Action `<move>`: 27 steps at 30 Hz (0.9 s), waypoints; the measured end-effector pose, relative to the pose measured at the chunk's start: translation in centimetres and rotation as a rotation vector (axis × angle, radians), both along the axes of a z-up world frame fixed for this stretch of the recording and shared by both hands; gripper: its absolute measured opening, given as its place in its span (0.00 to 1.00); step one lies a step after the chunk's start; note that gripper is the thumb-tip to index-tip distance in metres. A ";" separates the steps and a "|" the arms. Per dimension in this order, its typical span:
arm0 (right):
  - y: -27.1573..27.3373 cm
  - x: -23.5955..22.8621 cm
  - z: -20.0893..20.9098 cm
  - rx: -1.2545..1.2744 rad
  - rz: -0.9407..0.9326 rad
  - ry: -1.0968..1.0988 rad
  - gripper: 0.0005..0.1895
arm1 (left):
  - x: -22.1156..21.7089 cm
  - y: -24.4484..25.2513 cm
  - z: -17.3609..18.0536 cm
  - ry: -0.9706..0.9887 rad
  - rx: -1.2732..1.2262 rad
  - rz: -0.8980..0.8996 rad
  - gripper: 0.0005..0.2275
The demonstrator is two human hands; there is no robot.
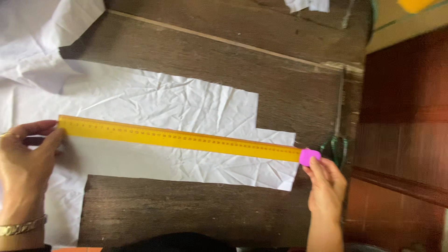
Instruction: The person measures and marks a white fabric on a wooden table using a yellow ruler and a pink chalk. They draw several straight lines on the fabric and then use green-handled scissors to cut along the marked lines.
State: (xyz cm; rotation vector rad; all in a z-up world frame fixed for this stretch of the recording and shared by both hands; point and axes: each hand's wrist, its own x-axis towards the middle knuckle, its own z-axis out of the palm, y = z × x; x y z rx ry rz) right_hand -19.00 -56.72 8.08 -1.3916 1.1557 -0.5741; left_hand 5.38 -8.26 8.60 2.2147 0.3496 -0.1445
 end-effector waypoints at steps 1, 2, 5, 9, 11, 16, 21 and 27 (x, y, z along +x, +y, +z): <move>0.0 -0.1 -0.2 0.012 -0.015 -0.024 0.10 | 0.0 -0.4 0.8 0.013 0.028 -0.010 0.08; 0.2 -0.1 -0.1 0.024 -0.011 -0.023 0.10 | -0.1 -0.4 1.0 0.014 0.039 -0.005 0.08; 0.2 0.0 0.2 0.022 0.009 -0.019 0.09 | 0.0 -0.8 1.2 0.009 0.099 0.002 0.07; 0.5 0.3 1.0 0.038 -0.027 0.057 0.08 | -0.1 -0.6 0.2 0.040 0.012 0.042 0.08; 0.5 0.4 1.0 0.040 -0.026 0.062 0.07 | -0.1 -0.1 -0.9 0.030 -0.013 0.062 0.08; -0.8 -0.9 -1.3 0.043 -0.049 -0.028 0.08 | -0.3 4.4 -6.7 -0.037 -0.045 -0.008 0.08; 0.0 0.2 0.3 0.049 -0.049 -0.002 0.07 | -0.1 6.3 -9.1 0.076 -0.079 -0.056 0.11; 0.2 0.7 0.9 0.057 0.004 0.009 0.06 | -0.2 11.8 -24.4 -0.209 -0.003 0.043 0.11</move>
